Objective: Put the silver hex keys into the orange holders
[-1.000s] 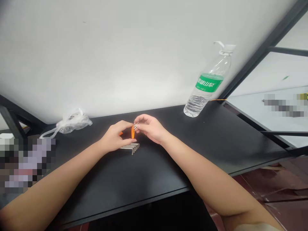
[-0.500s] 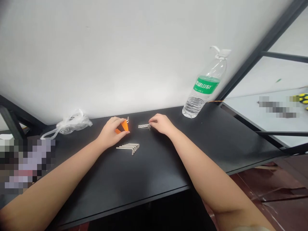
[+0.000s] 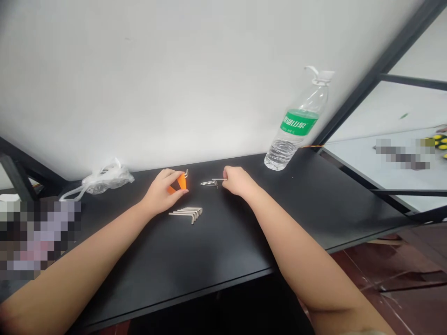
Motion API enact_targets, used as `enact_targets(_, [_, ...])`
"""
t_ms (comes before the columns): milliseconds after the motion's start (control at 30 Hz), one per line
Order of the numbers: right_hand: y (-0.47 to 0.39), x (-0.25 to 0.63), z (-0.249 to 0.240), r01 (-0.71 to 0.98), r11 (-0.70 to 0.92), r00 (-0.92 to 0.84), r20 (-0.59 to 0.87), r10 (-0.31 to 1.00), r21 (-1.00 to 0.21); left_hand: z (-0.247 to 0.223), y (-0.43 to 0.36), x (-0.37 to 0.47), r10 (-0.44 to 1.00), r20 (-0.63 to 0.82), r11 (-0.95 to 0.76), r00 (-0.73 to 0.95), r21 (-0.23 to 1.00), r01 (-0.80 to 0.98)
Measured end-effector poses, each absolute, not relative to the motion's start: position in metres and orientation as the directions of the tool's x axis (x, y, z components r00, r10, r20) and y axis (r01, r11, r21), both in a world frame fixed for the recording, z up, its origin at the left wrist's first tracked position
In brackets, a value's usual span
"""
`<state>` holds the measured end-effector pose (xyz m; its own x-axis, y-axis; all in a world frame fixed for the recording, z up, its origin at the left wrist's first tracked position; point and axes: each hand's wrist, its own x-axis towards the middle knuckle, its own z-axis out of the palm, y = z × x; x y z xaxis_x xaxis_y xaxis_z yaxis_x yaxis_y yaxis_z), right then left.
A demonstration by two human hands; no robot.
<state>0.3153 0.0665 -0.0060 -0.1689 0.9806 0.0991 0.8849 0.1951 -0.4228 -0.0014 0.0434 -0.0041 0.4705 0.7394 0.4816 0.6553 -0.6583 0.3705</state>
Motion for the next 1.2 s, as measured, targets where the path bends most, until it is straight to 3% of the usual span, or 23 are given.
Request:
enact_targets(100, [0.059, 0.308, 0.001, 0.76, 0.345, -0.267, 0.22, 0.938, -0.55, -0.005, 0.044, -0.002, 0.729, 0.484, -0.673, 0.484, 0.372, 0.64])
enact_targets(200, [0.052, 0.293, 0.006, 0.515, 0.536, -0.336, 0.418, 0.844, -0.67, -0.005, 0.044, -0.002, 0.712, 0.495, -0.693, 0.497, 0.383, 0.611])
enact_targets(300, [0.047, 0.281, 0.008, 0.408, 0.625, -0.359, 0.513, 0.78, -0.665, -0.005, 0.045, -0.002, 0.7, 0.504, -0.708, 0.506, 0.393, 0.587])
enact_targets(467, [0.042, 0.273, 0.009, 0.42, 0.694, -0.402, 0.565, 0.72, -0.585, -0.003, 0.043, 0.0, 0.687, 0.516, -0.721, 0.512, 0.396, 0.568])
enact_targets(867, [0.023, 0.26, 0.016, 0.574, 0.737, -0.544, 0.507, 0.669, -0.357, 0.0, 0.04, 0.003, 0.672, 0.499, -0.733, 0.546, 0.347, 0.585])
enact_targets(1033, [0.01, 0.244, 0.021, 0.494, 0.721, -0.605, 0.404, 0.686, -0.486, 0.004, 0.034, 0.01, 0.654, 0.456, -0.754, 0.604, 0.328, 0.569])
enact_targets(1200, [0.027, 0.261, 0.017, 0.573, 0.644, -0.453, 0.458, 0.765, -0.507, 0.002, 0.036, 0.007, 0.687, 0.495, -0.72, 0.532, 0.366, 0.589])
